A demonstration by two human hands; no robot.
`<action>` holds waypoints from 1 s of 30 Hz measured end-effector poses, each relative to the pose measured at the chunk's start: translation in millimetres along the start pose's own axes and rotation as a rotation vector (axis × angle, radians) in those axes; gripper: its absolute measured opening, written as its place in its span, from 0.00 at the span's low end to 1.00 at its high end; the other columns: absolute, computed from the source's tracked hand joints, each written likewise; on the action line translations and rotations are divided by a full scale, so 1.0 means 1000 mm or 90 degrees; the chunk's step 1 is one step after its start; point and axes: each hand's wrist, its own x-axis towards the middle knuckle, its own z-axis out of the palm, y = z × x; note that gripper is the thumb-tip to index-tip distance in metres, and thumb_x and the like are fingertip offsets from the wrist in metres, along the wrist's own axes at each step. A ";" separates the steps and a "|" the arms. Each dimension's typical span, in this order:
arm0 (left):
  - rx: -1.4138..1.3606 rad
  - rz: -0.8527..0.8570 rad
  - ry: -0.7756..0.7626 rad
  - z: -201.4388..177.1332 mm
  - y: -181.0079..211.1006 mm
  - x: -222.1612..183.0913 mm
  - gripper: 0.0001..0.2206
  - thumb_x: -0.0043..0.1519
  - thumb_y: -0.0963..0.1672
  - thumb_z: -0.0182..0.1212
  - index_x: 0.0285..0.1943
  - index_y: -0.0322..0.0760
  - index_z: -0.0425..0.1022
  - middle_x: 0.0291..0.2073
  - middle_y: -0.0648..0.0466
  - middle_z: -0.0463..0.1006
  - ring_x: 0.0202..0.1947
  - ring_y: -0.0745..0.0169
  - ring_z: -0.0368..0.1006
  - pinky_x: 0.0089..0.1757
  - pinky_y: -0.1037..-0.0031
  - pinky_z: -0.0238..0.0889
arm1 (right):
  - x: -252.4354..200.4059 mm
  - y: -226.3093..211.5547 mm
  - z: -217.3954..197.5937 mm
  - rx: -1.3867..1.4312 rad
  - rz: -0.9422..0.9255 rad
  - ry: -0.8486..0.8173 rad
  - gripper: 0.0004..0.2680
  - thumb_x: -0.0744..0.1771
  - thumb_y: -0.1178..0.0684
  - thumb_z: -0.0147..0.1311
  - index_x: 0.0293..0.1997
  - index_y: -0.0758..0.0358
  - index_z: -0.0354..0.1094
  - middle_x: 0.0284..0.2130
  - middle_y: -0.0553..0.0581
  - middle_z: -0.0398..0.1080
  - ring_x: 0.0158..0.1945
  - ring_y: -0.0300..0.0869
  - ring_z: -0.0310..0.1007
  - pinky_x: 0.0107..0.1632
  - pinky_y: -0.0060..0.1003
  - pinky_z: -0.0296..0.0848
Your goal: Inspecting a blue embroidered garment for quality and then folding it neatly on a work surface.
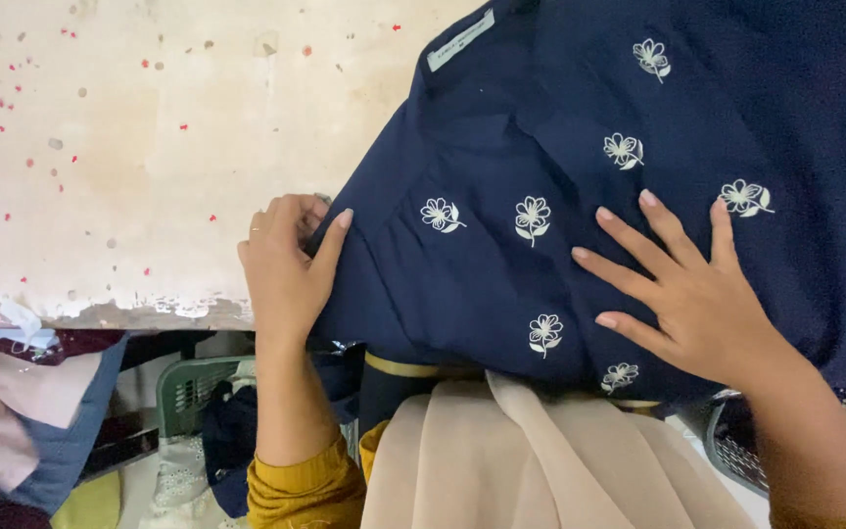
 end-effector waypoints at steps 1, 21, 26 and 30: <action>0.012 -0.037 0.001 0.002 0.002 0.003 0.09 0.68 0.52 0.59 0.44 0.49 0.72 0.36 0.64 0.76 0.40 0.58 0.69 0.44 0.58 0.55 | 0.000 0.003 0.001 0.007 0.002 -0.007 0.25 0.66 0.31 0.39 0.75 0.35 0.52 0.78 0.49 0.48 0.80 0.55 0.45 0.67 0.79 0.48; 0.028 -0.021 0.049 0.012 -0.006 0.004 0.09 0.67 0.52 0.60 0.46 0.50 0.74 0.34 0.65 0.74 0.38 0.60 0.70 0.44 0.61 0.56 | 0.038 -0.015 -0.001 0.015 -0.157 -0.012 0.27 0.66 0.26 0.39 0.75 0.35 0.51 0.76 0.50 0.50 0.77 0.54 0.48 0.67 0.67 0.54; 0.026 -0.016 0.049 0.012 -0.006 0.005 0.09 0.68 0.52 0.59 0.44 0.50 0.72 0.34 0.67 0.74 0.36 0.63 0.69 0.42 0.63 0.56 | 0.045 -0.004 -0.019 0.066 -0.189 -0.048 0.27 0.67 0.27 0.41 0.75 0.37 0.50 0.77 0.53 0.47 0.78 0.53 0.44 0.68 0.66 0.50; 0.037 -0.021 0.044 0.010 -0.004 0.005 0.10 0.68 0.53 0.58 0.45 0.49 0.74 0.34 0.66 0.74 0.36 0.62 0.70 0.43 0.62 0.56 | 0.061 0.005 -0.036 0.124 -0.174 -0.007 0.27 0.68 0.30 0.43 0.76 0.44 0.51 0.77 0.58 0.47 0.80 0.56 0.40 0.74 0.63 0.43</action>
